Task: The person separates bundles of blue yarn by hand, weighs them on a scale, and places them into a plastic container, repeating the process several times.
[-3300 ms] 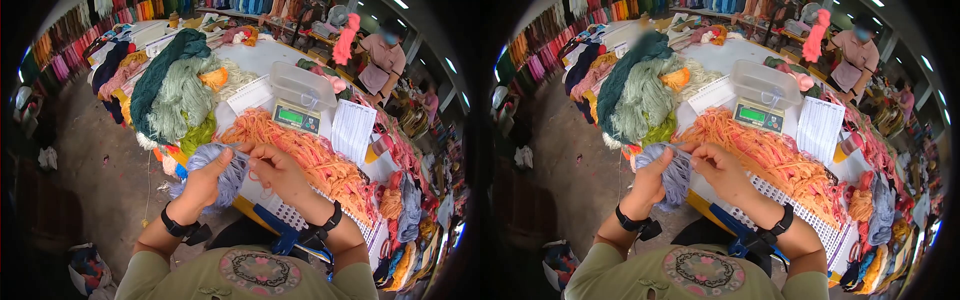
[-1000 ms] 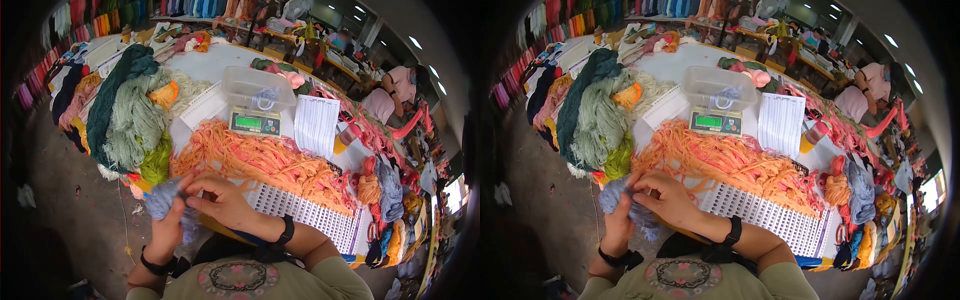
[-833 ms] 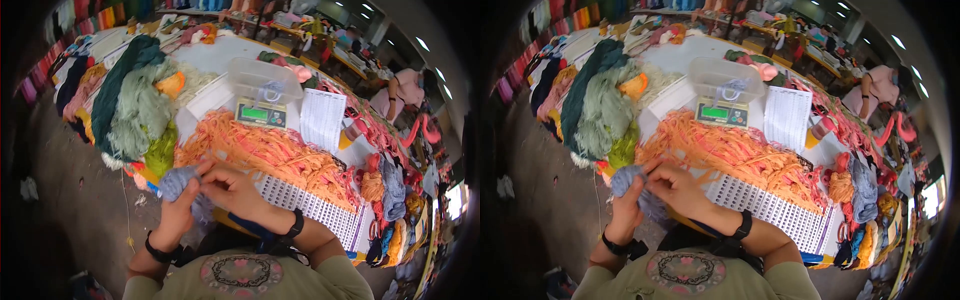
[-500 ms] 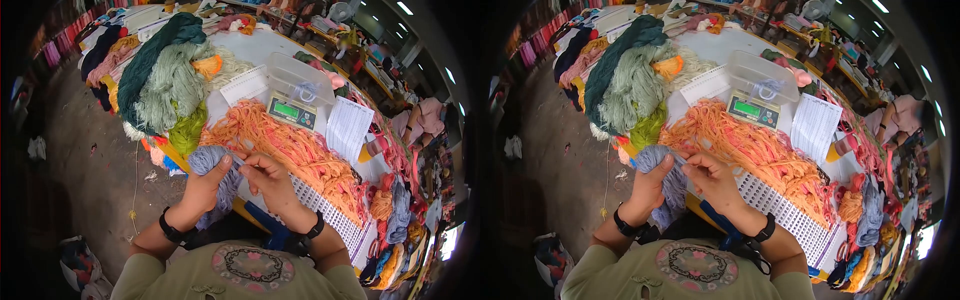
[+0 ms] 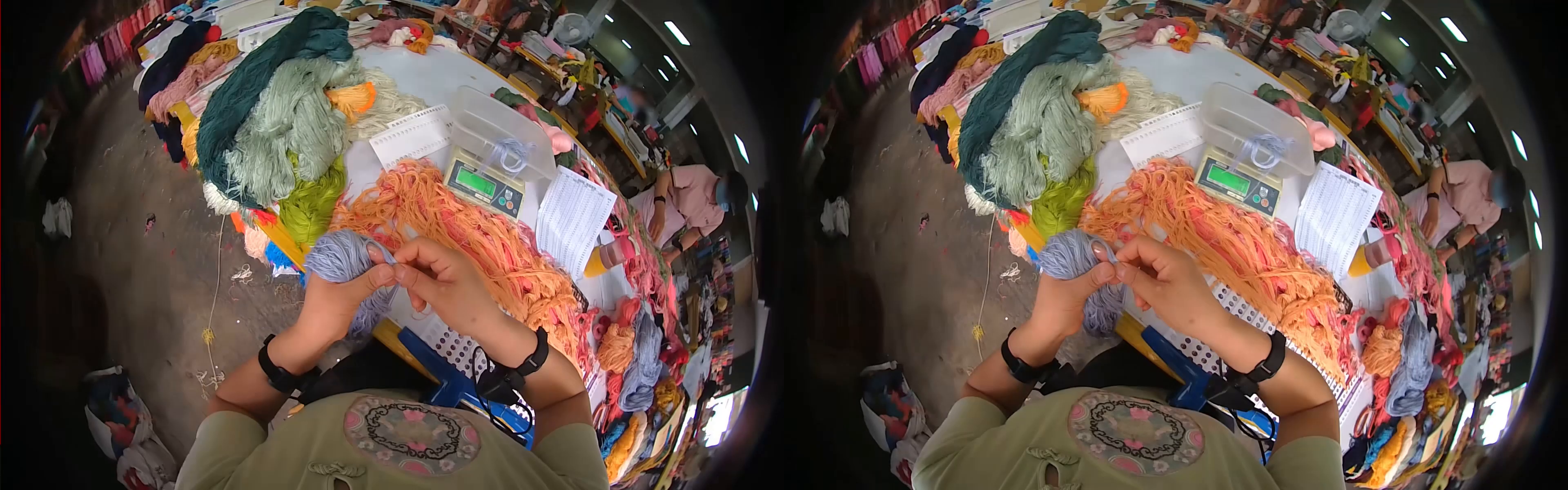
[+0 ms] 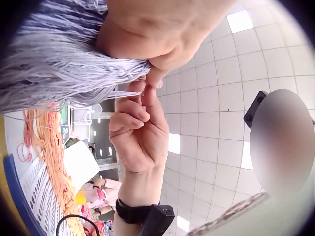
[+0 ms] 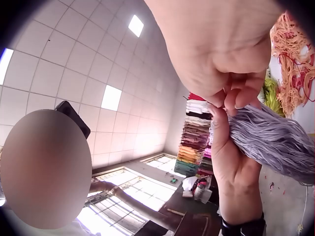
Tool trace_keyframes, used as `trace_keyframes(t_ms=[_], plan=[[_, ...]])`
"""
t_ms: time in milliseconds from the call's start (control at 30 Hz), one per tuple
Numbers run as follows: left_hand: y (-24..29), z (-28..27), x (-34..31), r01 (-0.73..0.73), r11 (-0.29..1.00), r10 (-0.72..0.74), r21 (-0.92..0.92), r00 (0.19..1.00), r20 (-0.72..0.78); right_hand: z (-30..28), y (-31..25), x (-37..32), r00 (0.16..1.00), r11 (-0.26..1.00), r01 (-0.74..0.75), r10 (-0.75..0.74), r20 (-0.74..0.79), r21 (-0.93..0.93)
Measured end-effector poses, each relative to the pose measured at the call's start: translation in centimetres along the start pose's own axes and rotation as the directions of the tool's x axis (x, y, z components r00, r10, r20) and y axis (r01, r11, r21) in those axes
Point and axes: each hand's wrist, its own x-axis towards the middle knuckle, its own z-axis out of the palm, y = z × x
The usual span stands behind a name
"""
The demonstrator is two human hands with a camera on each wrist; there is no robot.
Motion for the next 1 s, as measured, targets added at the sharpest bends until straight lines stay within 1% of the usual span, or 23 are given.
trace_keyframes(t_ms=[33,167,233,333,367,433,467,500,533,567,600,633,667,700,733,767,800,833,867,900,933,967,1000], plan=[[0.2,0.1,0.0,0.016,1.000,-0.016,0.001,0.999,-0.044,0.1,0.0,0.1,1.000,1.000,-0.004,0.004,-0.012,-0.020],[0.5,0.0,-0.1,0.030,0.999,-0.033,-0.042,0.997,-0.076,0.6,-0.2,0.4,0.999,0.999,-0.031,0.031,-0.021,-0.034],[0.4,-0.4,0.1,0.027,1.000,-0.027,-0.007,0.997,-0.074,0.8,0.1,0.5,0.998,0.999,-0.007,0.009,-0.056,0.031],[-0.2,-0.8,0.3,-0.009,0.998,0.013,0.069,0.999,-0.046,0.7,0.1,0.6,0.998,0.994,-0.012,0.018,-0.056,0.111],[-0.1,-0.9,0.2,-0.015,0.998,0.017,0.069,0.999,-0.042,0.7,0.2,0.7,0.998,0.994,-0.007,0.013,-0.057,0.108],[0.0,-1.4,0.1,-0.050,0.998,0.055,0.042,0.993,-0.107,0.4,0.4,0.8,0.989,0.917,-0.123,0.147,-0.034,0.381],[0.6,-2.1,-0.2,-0.053,0.998,0.057,0.040,0.993,-0.104,0.1,0.3,0.8,0.989,0.918,-0.121,0.145,-0.035,0.378],[1.6,-3.2,-0.7,0.111,0.984,-0.114,-0.141,0.993,-0.018,-0.5,0.1,0.9,0.983,0.891,-0.181,0.173,0.057,0.417],[2.4,-4.7,-1.2,0.283,0.912,-0.266,-0.299,0.959,0.096,-1.1,-0.1,1.0,0.969,0.859,-0.243,0.195,0.150,0.450],[3.0,-6.7,-1.7,0.349,0.890,-0.263,-0.293,0.919,0.295,-1.9,-0.9,1.2,0.970,0.860,-0.239,0.193,0.146,0.451],[3.4,-8.5,-2.5,0.417,0.867,-0.252,-0.273,0.840,0.481,-2.9,-2.3,1.4,0.973,0.859,-0.215,0.147,0.177,0.466],[3.8,-9.3,-3.5,0.384,0.908,-0.260,-0.168,0.832,0.491,-3.9,-3.5,1.7,0.973,0.855,-0.191,0.102,0.205,0.483],[4.1,-10.0,-4.6,0.346,0.936,-0.271,-0.063,0.822,0.501,-5.1,-4.6,2.4,0.994,0.864,-0.044,-0.014,0.111,0.502],[4.0,-11.7,-5.9,0.445,0.891,-0.442,0.092,0.802,0.401,-6.6,-5.9,3.4,0.992,0.857,0.105,-0.129,0.013,0.505],[3.6,-13.8,-7.3,0.542,0.808,-0.589,0.233,0.760,0.275,-8.6,-7.3,4.8,0.970,0.851,0.234,-0.237,-0.054,0.470],[3.1,-15.8,-8.7,0.548,0.802,-0.597,0.238,0.751,0.283,-11.1,-9.0,6.4,0.932,0.831,0.360,-0.345,-0.116,0.423],[2.4,-17.8,-10.1,0.673,0.710,-0.700,0.206,0.705,0.109,-14.0,-10.8,8.0,0.906,0.852,0.424,-0.397,-0.148,0.309],[1.7,-20.1,-11.4,0.778,0.610,-0.779,0.150,0.623,-0.064,-17.3,-12.6,9.6,0.876,0.858,0.478,-0.451,-0.172,0.188],[0.8,-22.7,-12.8,0.819,0.573,-0.799,0.027,0.566,-0.202,-21.6,-14.4,11.0,0.854,0.860,0.501,-0.473,-0.217,0.098],[-0.2,-25.6,-14.3,0.834,0.542,-0.810,-0.101,0.486,-0.328,-24.9,-15.9,12.2,0.828,0.857,0.516,-0.497,-0.258,0.005],[-1.2,-28.5,-15.9,0.786,0.598,-0.757,-0.154,0.492,-0.430,-25.9,-17.6,12.6,0.756,0.835,0.549,-0.517,-0.402,-0.039],[-2.2,-31.7,-17.7,0.729,0.656,-0.697,-0.197,0.485,-0.528,-26.9,-19.1,12.9,0.661,0.812,0.577,-0.528,-0.532,-0.090],[-3.5,-35.9,-20.0,0.621,0.721,-0.640,-0.308,0.426,-0.640,-28.7,-19.7,13.4,0.651,0.809,0.579,-0.532,-0.542,-0.100]])
